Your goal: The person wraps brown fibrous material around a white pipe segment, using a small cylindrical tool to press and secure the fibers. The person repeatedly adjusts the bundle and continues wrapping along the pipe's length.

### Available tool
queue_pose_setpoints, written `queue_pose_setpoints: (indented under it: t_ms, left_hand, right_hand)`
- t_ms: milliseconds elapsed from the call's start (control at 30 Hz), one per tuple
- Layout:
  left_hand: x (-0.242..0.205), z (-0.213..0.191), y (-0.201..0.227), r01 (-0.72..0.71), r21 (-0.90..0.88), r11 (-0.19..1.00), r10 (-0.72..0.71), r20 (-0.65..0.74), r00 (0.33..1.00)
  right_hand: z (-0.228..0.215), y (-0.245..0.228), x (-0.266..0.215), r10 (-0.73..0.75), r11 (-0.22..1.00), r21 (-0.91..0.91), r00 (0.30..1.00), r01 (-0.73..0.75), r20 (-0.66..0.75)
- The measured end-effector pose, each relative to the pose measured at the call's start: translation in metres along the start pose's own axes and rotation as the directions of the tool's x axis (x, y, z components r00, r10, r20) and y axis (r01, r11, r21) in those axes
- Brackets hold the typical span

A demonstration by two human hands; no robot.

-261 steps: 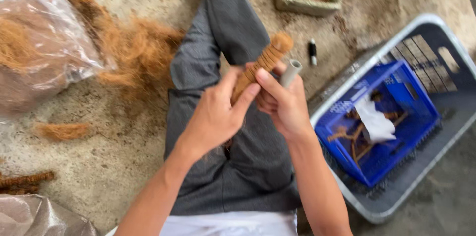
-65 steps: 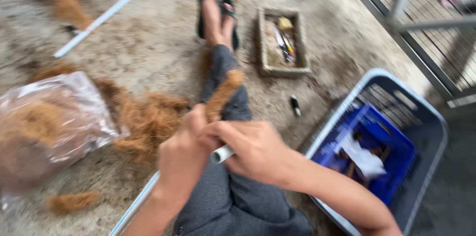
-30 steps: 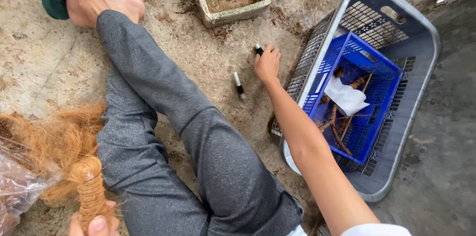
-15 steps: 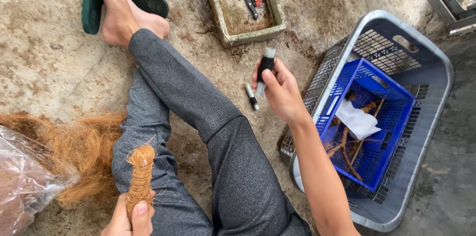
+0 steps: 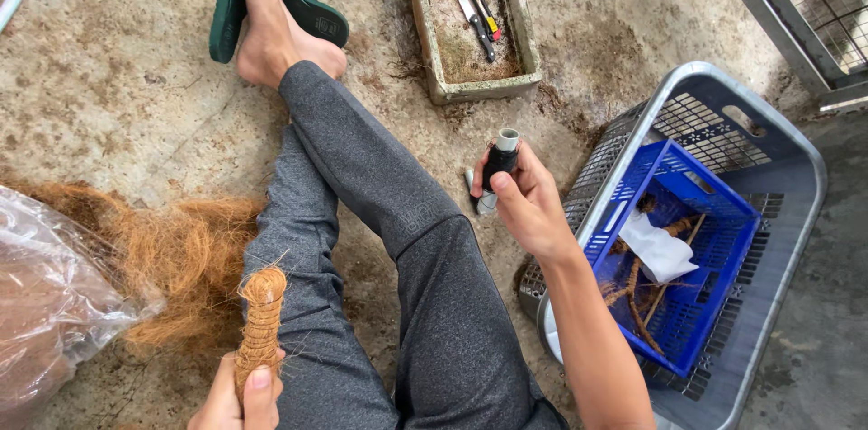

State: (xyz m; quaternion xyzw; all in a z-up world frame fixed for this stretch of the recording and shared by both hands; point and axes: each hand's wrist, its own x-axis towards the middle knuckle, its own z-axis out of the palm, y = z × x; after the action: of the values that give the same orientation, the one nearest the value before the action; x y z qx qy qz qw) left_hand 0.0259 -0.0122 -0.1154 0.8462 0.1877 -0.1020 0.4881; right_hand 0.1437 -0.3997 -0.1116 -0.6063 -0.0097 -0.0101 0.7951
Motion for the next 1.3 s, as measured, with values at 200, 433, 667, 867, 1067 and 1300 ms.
queue_pose_setpoints:
  t_ms: [200,433,667,867,1067,1300]
  left_hand:
    - [0.001,-0.002,0.005,0.062,0.039,0.997,-0.063,0.035,0.997]
    - [0.007,0.004,-0.028,0.007,-0.033,0.999,-0.007,0.003,1.000]
    - [0.024,0.008,-0.050,-0.092,-0.185,0.979,0.103,0.051,0.993]
    - [0.027,0.015,-0.033,0.008,-0.106,0.994,-0.002,0.061,0.998]
    - [0.005,0.002,0.044,-0.027,0.133,0.991,0.013,0.110,0.994]
    - [-0.009,-0.008,0.103,-0.145,0.063,0.987,0.133,0.164,0.977]
  right_hand:
    - [-0.040,0.058,0.018,0.007,0.712,-0.695,0.991,-0.099,-0.134]
    - [-0.117,0.170,0.101,0.221,0.506,-0.761,0.914,-0.406,-0.341]
    - [-0.129,0.157,0.189,0.144,0.662,-0.583,0.843,-0.471,-0.518]
    - [-0.023,0.116,0.109,0.380,0.576,-0.693,0.893,-0.434,-0.243]
    - [0.036,0.070,0.020,0.467,0.605,-0.705,0.882,-0.370,-0.063]
    - [0.095,-0.015,-0.030,0.100,0.452,-0.890,0.988,0.061,0.118]
